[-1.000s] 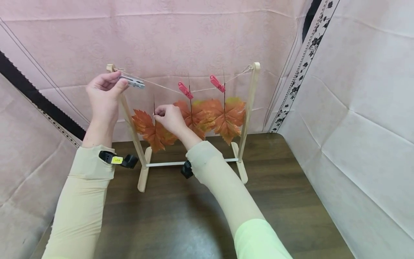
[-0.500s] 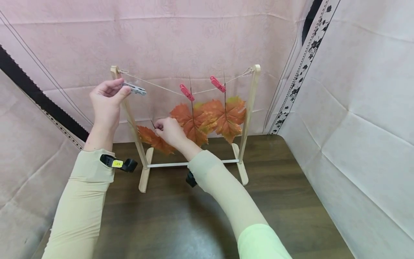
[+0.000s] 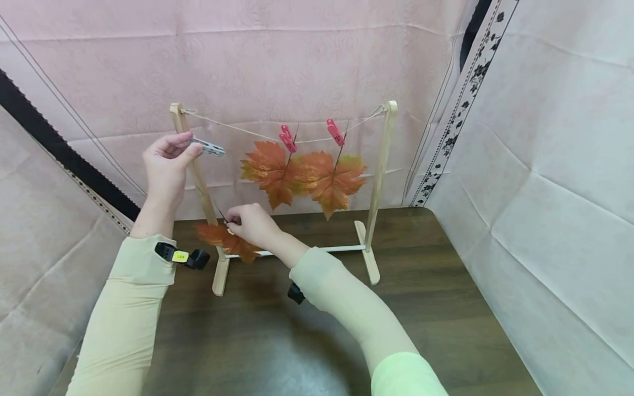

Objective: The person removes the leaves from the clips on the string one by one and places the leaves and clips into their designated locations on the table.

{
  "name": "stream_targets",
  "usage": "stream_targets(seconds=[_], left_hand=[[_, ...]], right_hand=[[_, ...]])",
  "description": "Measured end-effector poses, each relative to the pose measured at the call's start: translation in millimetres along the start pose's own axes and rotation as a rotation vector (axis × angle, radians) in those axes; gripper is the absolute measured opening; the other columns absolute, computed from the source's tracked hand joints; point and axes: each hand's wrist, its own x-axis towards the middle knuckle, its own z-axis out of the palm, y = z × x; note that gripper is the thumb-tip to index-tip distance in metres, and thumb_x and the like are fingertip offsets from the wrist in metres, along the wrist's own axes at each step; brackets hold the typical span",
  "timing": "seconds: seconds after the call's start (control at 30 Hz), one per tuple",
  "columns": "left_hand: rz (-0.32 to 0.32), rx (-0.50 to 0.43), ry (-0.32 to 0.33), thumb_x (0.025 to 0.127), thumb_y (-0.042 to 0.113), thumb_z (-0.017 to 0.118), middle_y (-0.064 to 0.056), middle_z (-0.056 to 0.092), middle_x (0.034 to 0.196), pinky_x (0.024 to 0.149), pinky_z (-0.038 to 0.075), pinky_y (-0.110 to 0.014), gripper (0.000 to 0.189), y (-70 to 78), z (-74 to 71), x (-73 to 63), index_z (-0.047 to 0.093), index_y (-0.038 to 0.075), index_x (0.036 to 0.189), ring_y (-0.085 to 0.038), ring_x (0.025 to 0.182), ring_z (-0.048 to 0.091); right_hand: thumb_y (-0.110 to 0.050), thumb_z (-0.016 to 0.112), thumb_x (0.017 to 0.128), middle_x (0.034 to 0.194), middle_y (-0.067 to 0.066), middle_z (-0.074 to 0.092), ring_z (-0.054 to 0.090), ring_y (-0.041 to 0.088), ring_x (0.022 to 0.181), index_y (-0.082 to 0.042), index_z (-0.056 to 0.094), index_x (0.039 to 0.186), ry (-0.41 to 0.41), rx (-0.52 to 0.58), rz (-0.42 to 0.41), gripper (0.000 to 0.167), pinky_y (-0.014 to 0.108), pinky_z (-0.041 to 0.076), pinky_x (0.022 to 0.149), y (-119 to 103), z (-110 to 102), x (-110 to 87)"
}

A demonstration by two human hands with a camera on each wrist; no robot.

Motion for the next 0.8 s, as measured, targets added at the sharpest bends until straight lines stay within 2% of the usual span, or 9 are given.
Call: stream_targets(seconds=[0.17,0.33,0.47,0.57,0.73,0.8], left_hand=[[-0.034,-0.019,-0.013,0.077,-0.004,0.072,0.007,0.067,0.075,0.068,0.050,-0.014,0.020,-3.9,-3.1,-3.5,0.072,0.015,0.082,-0.005,0.071,0.061],[-0.053,-0.052,-0.008,0.076,-0.007,0.071,0.005,0.069,0.076,0.069,0.052,-0.014,0.016,-10.0,-8.4,-6.7,0.072,0.006,0.086,-0.006,0.072,0.063],[-0.060,0.037,-0.010,0.077,-0.004,0.071,0.010,0.069,0.078,0.069,0.051,-0.013,0.017,-15.1,-13.5,-9.8,0.071,0.010,0.086,-0.003,0.073,0.064],[-0.080,0.091,-0.019,0.077,0.000,0.073,0.011,0.068,0.079,0.069,0.050,-0.012,0.015,-19.0,-16.5,-13.0,0.071,0.008,0.090,-0.002,0.075,0.063],[-0.112,0.067,-0.023,0.077,0.001,0.073,0.008,0.068,0.080,0.070,0.050,-0.012,0.017,-23.3,-20.6,-18.7,0.070,0.000,0.094,-0.004,0.075,0.063],[-0.113,0.058,-0.025,0.077,0.000,0.073,0.009,0.068,0.080,0.070,0.050,-0.011,0.015,-24.7,-21.8,-20.4,0.071,0.004,0.091,-0.004,0.075,0.063]], right_hand=[[-0.011,0.062,0.089,0.087,0.003,0.071,0.064,0.011,0.080,-0.007,0.070,0.091,-0.002,0.031,-0.014,0.009,0.017,0.049,0.073,4.7,-2.3,-13.9],[-0.011,0.063,0.089,0.088,0.003,0.071,0.065,0.011,0.081,-0.007,0.070,0.092,-0.021,0.068,0.021,0.009,0.016,0.049,0.071,11.9,-13.4,-25.3],[-0.011,0.063,0.089,0.090,0.003,0.071,0.065,0.011,0.082,-0.007,0.069,0.091,-0.022,0.089,0.029,0.008,0.018,0.050,0.072,19.7,-24.0,-32.2],[-0.011,0.063,0.089,0.090,0.004,0.071,0.065,0.011,0.082,-0.006,0.069,0.091,-0.024,0.102,0.032,0.008,0.019,0.051,0.072,26.9,-32.4,-37.8],[-0.011,0.064,0.088,0.090,0.003,0.072,0.065,0.010,0.081,-0.007,0.069,0.089,-0.008,0.122,0.062,0.007,0.022,0.052,0.072,35.9,-47.7,-47.5],[-0.011,0.064,0.088,0.089,0.004,0.071,0.065,0.010,0.079,-0.007,0.069,0.089,0.008,0.121,0.071,0.006,0.022,0.052,0.071,39.4,-52.8,-51.0]])
